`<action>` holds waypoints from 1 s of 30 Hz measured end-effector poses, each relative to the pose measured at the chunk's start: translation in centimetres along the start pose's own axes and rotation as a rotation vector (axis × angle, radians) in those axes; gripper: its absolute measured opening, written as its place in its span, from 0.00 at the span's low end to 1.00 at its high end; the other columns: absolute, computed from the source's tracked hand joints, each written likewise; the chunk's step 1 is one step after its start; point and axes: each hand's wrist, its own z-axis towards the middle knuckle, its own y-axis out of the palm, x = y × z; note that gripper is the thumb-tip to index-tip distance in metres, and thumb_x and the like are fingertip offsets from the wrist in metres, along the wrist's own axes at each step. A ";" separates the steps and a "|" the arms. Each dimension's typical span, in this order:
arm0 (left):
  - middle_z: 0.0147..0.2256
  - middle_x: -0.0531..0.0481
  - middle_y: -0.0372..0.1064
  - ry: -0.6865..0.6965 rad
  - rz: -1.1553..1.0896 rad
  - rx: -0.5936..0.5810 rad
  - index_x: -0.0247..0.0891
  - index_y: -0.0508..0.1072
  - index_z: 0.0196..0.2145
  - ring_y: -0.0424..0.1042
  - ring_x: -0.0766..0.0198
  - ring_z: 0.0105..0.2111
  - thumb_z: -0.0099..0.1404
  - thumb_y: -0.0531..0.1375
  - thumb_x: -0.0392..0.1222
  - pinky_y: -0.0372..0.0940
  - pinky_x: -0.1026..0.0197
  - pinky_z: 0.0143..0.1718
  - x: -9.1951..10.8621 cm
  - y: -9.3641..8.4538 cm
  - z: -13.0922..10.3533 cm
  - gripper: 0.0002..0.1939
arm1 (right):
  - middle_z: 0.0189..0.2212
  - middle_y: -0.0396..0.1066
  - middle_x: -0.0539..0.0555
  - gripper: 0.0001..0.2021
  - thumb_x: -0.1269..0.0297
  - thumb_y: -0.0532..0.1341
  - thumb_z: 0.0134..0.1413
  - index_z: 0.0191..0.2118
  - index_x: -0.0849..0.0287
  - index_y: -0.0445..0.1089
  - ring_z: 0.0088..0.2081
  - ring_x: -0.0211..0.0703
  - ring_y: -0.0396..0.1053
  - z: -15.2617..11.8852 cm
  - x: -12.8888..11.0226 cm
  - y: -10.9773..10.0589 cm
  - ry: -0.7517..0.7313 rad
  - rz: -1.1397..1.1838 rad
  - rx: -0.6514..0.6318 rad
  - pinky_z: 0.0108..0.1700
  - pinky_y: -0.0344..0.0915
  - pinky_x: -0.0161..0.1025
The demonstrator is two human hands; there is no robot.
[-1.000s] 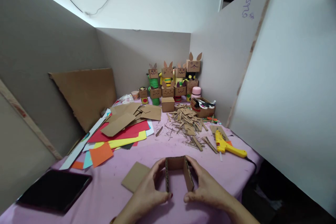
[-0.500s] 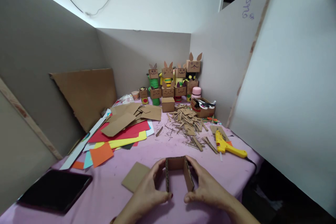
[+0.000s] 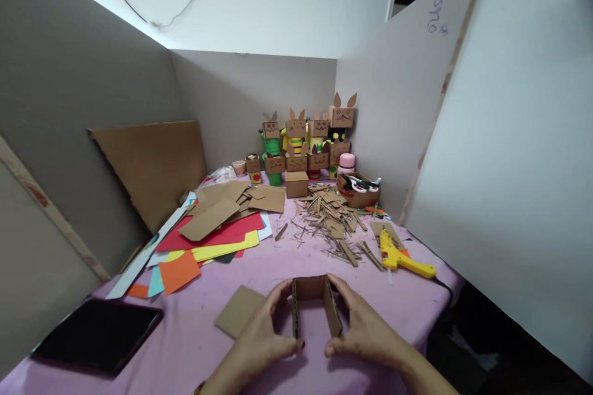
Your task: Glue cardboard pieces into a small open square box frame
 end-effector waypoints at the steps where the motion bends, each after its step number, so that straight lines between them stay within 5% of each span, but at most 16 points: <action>1: 0.61 0.42 0.53 -0.006 0.001 0.000 0.41 0.57 0.57 0.49 0.47 0.62 0.42 0.62 0.29 0.41 0.47 0.63 0.0 0.0 0.0 0.42 | 0.61 0.55 0.64 0.57 0.60 0.76 0.21 0.62 0.64 0.51 0.60 0.56 0.54 0.0 0.0 0.0 0.001 0.000 0.001 0.62 0.48 0.48; 20: 0.59 0.44 0.57 0.000 0.046 0.027 0.41 0.59 0.56 0.51 0.47 0.61 0.41 0.62 0.27 0.42 0.48 0.62 0.6 0.0 0.0 0.42 | 0.61 0.54 0.64 0.55 0.64 0.76 0.21 0.62 0.61 0.52 0.61 0.59 0.51 0.0 -0.2 0.1 0.018 -0.039 0.001 0.62 0.47 0.52; 30: 0.63 0.40 0.50 0.038 -0.034 0.007 0.39 0.53 0.61 0.45 0.43 0.63 0.45 0.69 0.39 0.42 0.46 0.62 -1.1 -0.1 -0.2 0.48 | 0.63 0.50 0.64 0.57 0.59 0.75 0.25 0.63 0.62 0.47 0.62 0.55 0.49 -0.3 0.4 0.1 0.040 -0.052 -0.014 0.63 0.45 0.49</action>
